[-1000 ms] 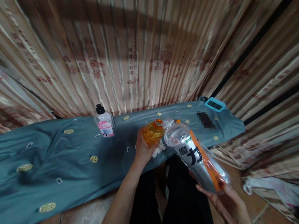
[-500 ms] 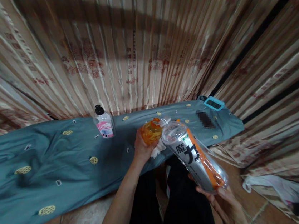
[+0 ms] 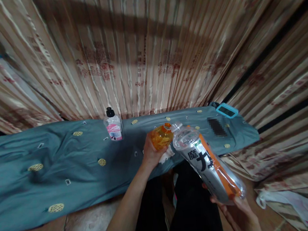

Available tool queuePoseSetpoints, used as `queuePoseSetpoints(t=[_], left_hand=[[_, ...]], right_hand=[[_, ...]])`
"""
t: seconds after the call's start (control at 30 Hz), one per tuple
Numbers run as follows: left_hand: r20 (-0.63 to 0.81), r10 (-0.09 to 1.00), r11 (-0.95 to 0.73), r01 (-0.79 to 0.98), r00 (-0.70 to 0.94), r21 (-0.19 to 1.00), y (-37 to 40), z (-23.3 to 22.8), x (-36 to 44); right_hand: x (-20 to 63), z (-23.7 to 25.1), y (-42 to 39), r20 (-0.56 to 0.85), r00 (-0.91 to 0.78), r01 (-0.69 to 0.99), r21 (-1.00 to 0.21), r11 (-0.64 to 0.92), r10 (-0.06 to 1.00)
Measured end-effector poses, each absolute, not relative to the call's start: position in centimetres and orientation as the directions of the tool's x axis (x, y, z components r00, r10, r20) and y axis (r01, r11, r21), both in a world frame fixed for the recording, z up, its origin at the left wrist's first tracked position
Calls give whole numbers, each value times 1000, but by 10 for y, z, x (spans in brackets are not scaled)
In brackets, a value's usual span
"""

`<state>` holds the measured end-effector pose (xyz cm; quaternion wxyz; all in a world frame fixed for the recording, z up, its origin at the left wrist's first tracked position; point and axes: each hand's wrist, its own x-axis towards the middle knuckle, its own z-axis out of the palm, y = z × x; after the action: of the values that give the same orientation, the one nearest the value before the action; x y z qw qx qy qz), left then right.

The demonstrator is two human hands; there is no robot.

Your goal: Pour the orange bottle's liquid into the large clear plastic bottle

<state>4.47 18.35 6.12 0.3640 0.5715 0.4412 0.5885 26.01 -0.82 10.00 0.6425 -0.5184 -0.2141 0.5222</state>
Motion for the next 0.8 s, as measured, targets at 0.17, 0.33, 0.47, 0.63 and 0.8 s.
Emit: queuePoseSetpoints(t=[0.17, 0.33, 0.47, 0.63, 0.8], left_hand=[[349, 936, -347, 32, -57, 937, 183, 61, 46], [350, 934, -347, 47, -79, 937, 183, 61, 47], [347, 934, -345, 46, -82, 938, 183, 59, 47], [338, 938, -335, 40, -83, 941, 183, 58, 46], [325, 942, -322, 42, -84, 946, 183, 60, 45]], right_hand=[[259, 107, -8, -229, 377, -418, -907, -56, 897], [263, 110, -8, -229, 387, -412, -910, -55, 893], [266, 109, -9, -235, 393, -405, -912, -63, 889], [266, 109, -12, -242, 412, -395, -916, -67, 878], [266, 110, -17, -251, 398, -354, -929, -104, 882]])
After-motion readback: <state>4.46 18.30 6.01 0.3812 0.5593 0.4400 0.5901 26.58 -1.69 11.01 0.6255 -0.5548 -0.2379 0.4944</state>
